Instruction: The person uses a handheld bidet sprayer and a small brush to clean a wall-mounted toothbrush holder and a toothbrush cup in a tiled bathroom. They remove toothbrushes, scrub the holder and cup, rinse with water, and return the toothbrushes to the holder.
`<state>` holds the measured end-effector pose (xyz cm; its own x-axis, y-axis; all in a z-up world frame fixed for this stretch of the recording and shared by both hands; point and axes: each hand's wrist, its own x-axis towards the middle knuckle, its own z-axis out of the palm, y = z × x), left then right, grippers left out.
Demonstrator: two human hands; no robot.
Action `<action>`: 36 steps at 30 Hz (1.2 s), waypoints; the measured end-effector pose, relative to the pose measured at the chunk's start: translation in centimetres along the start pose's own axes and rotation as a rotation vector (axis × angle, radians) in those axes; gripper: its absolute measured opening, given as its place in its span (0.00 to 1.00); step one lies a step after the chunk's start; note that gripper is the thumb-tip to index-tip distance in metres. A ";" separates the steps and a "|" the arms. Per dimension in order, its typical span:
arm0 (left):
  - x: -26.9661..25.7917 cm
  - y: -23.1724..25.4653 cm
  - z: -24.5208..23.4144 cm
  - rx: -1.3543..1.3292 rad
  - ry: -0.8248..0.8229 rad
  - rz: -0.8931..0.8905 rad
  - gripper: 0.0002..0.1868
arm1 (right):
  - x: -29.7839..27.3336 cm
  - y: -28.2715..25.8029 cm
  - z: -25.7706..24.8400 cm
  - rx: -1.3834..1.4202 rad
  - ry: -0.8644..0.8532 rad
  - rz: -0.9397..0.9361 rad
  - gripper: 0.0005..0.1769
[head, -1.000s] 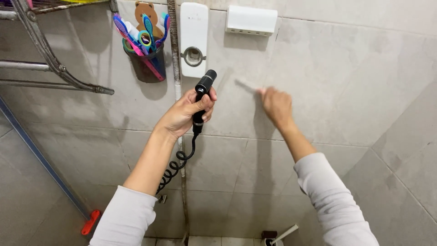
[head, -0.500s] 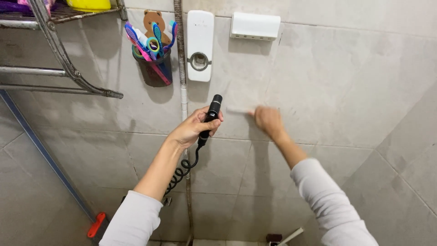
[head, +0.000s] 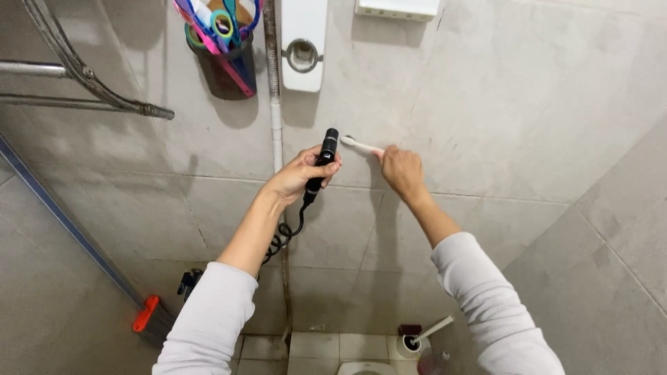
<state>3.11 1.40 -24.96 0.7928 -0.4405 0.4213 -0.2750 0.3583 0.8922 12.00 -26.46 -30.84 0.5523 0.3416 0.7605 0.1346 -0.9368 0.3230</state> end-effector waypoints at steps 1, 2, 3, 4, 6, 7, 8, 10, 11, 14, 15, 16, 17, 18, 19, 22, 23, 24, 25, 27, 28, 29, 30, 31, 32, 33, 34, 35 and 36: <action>0.1 -0.2 -0.1 -0.003 0.000 -0.001 0.08 | 0.4 0.4 -0.3 -0.107 0.146 -0.067 0.28; 0.1 -0.5 -0.2 -0.006 0.001 -0.003 0.08 | 0.7 0.8 -0.6 -0.213 0.292 -0.135 0.26; 0.0 -0.7 0.0 -0.014 0.002 -0.019 0.08 | 1.8 1.4 -1.9 -0.208 0.275 -0.133 0.26; 0.0 -0.9 0.2 -0.023 0.007 -0.021 0.09 | 2.9 2.0 -3.2 -0.212 0.326 -0.112 0.27; 0.1 -0.7 0.1 -0.037 0.019 -0.032 0.10 | 5.0 3.3 -3.4 -0.210 0.369 -0.094 0.28; 0.0 -0.5 0.0 -0.039 -0.026 -0.100 0.10 | 5.2 3.9 -2.4 -0.204 0.298 -0.004 0.32; -0.1 -0.3 -0.2 -0.042 -0.071 -0.167 0.10 | 5.4 4.5 -1.4 -0.201 0.226 0.084 0.36; -0.5 -0.5 0.4 -0.032 -0.025 -0.115 0.11 | 4.2 2.4 -3.0 -0.228 0.314 0.035 0.32; -0.8 -0.5 0.6 -0.022 0.022 -0.058 0.11 | 3.5 1.3 -3.8 -0.257 0.405 -0.018 0.28; -0.8 -1.0 0.4 -0.031 0.023 -0.067 0.11 | -1.4 -1.1 0.2 -0.262 0.423 -0.174 0.25; -0.8 -1.3 0.2 -0.027 0.024 -0.060 0.11 | -2.0 -1.3 0.6 -0.262 0.431 -0.174 0.25; -0.9 -1.6 -0.1 -0.032 0.026 -0.070 0.11 | -2.5 -1.6 1.1 -0.139 0.182 -0.127 0.26; -1.0 -1.9 -0.5 -0.039 0.031 -0.080 0.11 | -3.1 -1.9 1.6 -0.015 -0.068 -0.084 0.28; -0.7 -1.8 -0.8 -0.036 0.035 -0.073 0.11 | -1.7 -1.4 0.8 -0.013 -0.061 -0.088 0.28; -0.8 -2.1 -1.0 -0.037 0.036 -0.082 0.11 | -1.0 -1.0 -0.1 0.002 -0.047 -0.094 0.30; -1.0 -2.4 -1.0 -0.048 0.034 -0.090 0.12 | 2.0 2.3 -1.1 -0.177 0.196 -0.139 0.27; -1.0 -2.1 -1.1 -0.051 0.030 -0.080 0.12 | 3.6 3.6 -1.2 -0.371 0.438 -0.179 0.22; -0.9 -1.9 -1.0 -0.051 0.036 -0.081 0.12 | 4.3 3.8 -2.2 -0.366 0.438 -0.182 0.22; -0.8 -1.7 -0.8 -0.051 0.023 -0.074 0.12 | 4.8 4.1 -3.2 -0.308 0.389 -0.090 0.26; -0.6 -1.6 -0.6 -0.050 0.007 -0.061 0.12 | 4.2 3.5 -3.8 -0.254 0.344 0.002 0.30; -0.5 -1.7 -0.5 -0.060 0.006 -0.070 0.13 | 3.2 2.6 -3.3 -0.279 0.367 -0.061 0.27; -0.5 -1.9 -0.4 -0.071 0.006 -0.083 0.13 | 2.0 1.6 -2.7 -0.302 0.387 -0.123 0.24; -0.8 -2.3 0.0 -0.070 0.004 -0.081 0.13 | -0.3 0.9 -1.7 -0.304 0.388 -0.122 0.24; -0.8 -2.5 0.2 -0.079 0.002 -0.092 0.13 | -2.3 0.3 -0.6 -0.282 0.311 -0.181 0.25; -0.9 -2.7 0.5 -0.087 0.001 -0.103 0.13 | -4.2 -0.3 0.6 -0.259 0.234 -0.240 0.26; -1.0 -3.1 0.6 -0.087 0.000 -0.103 0.13 | -4.3 0.2 1.2 -0.260 0.233 -0.240 0.26; -1.1 -3.4 0.6 -0.084 -0.010 -0.114 0.13 | -4.5 0.7 1.8 -0.185 0.099 -0.202 0.27; -1.1 -3.8 0.7 -0.082 -0.019 -0.125 0.12 | -4.5 1.3 2.4 -0.109 -0.035 -0.165 0.28; -1.0 -3.7 0.5 -0.082 -0.018 -0.124 0.12 | -2.6 2.7 1.4 -0.110 -0.035 -0.166 0.28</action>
